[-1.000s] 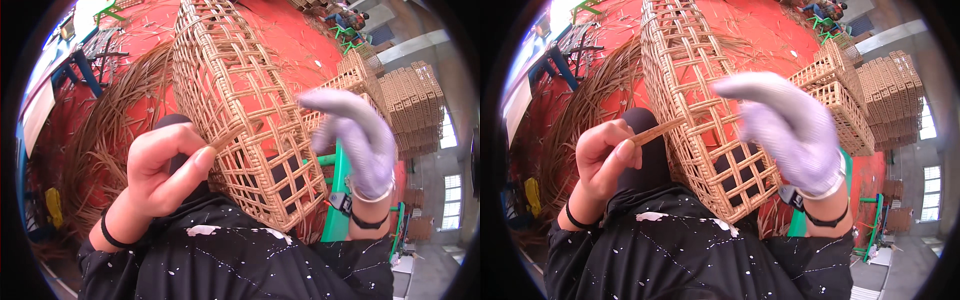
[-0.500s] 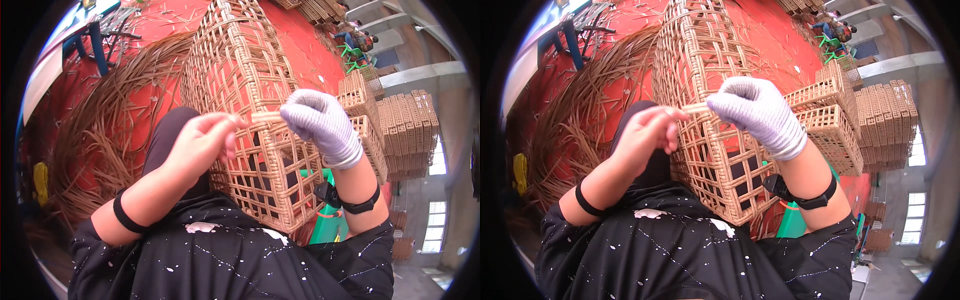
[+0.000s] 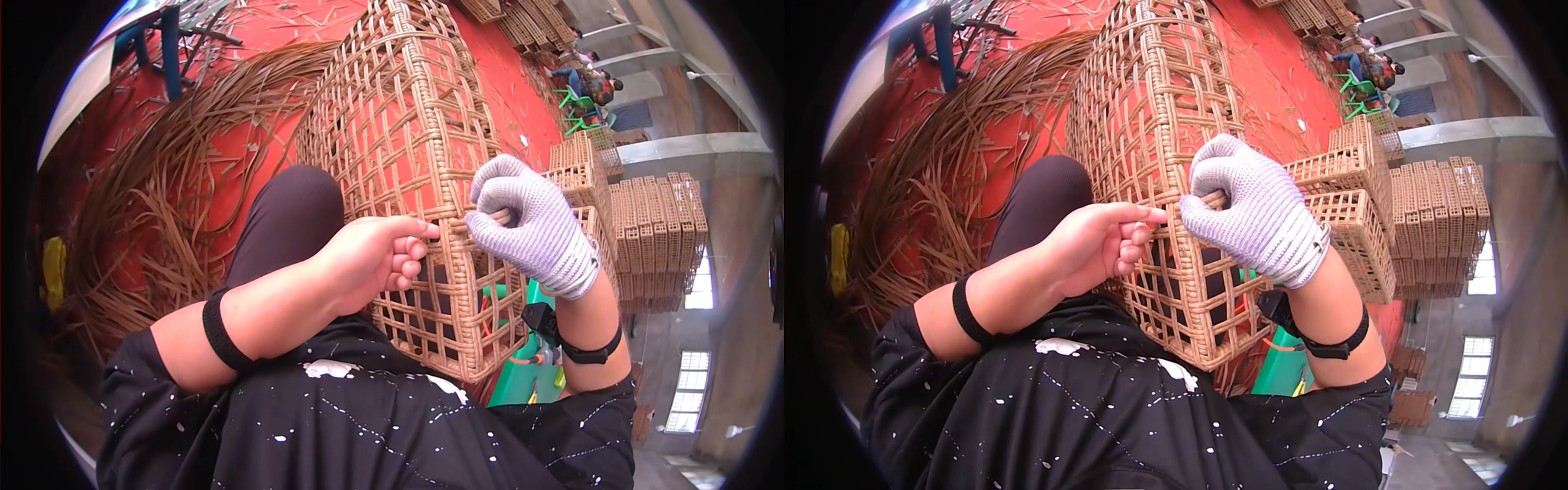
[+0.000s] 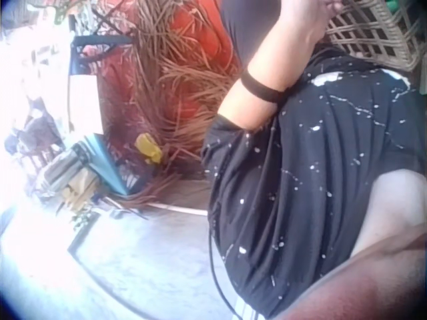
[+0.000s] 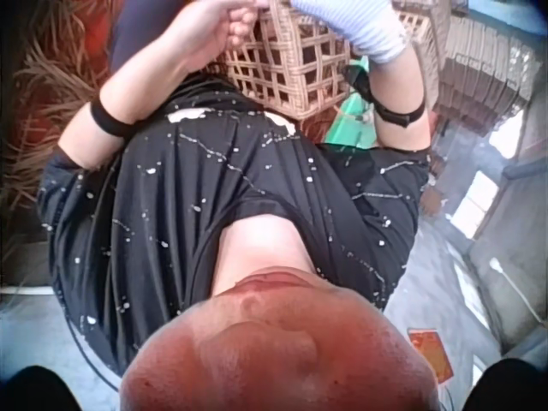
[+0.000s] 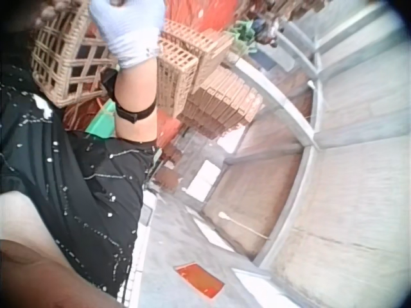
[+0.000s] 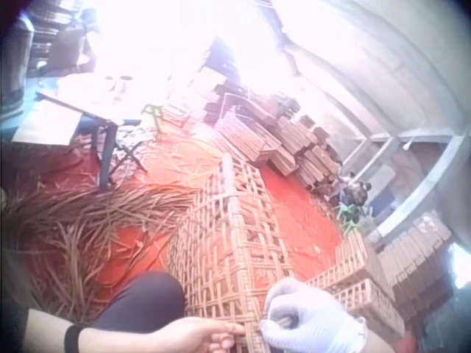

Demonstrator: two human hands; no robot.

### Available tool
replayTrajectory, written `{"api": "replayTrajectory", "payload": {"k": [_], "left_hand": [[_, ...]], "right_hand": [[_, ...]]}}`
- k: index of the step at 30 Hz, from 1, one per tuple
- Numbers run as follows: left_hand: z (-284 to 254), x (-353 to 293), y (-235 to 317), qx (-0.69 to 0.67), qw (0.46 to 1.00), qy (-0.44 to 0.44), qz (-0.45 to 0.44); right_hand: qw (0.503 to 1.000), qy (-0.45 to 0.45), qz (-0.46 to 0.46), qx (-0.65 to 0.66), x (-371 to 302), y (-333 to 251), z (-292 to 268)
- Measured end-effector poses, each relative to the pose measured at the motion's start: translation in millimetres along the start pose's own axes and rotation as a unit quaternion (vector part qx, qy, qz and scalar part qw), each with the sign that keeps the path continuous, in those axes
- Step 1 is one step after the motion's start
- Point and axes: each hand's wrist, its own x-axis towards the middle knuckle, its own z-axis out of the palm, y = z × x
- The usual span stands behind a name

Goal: Weaving rattan strands into a wicker chair frame and securing them with a nail gun and pliers.

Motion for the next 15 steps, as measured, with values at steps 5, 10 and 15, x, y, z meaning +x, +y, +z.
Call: {"api": "replayTrajectory", "payload": {"k": [5, 10, 15], "left_hand": [[1.5, -0.4, -0.3, -0.002, 1.000, 0.000, 0.006], [6.0, 1.9, -1.7, -0.050, 0.999, 0.003, -0.001], [3.1, 6.7, -3.6, -0.081, 0.997, -0.008, -0.006]], "right_hand": [[1.000, 0.003, 0.012, -0.004, -2.9, 9.5, 1.8], [0.998, 0.027, 0.008, -0.063, -4.9, -3.5, 6.9], [0.995, 0.037, -0.018, -0.096, -3.3, -8.4, 7.2]]}}
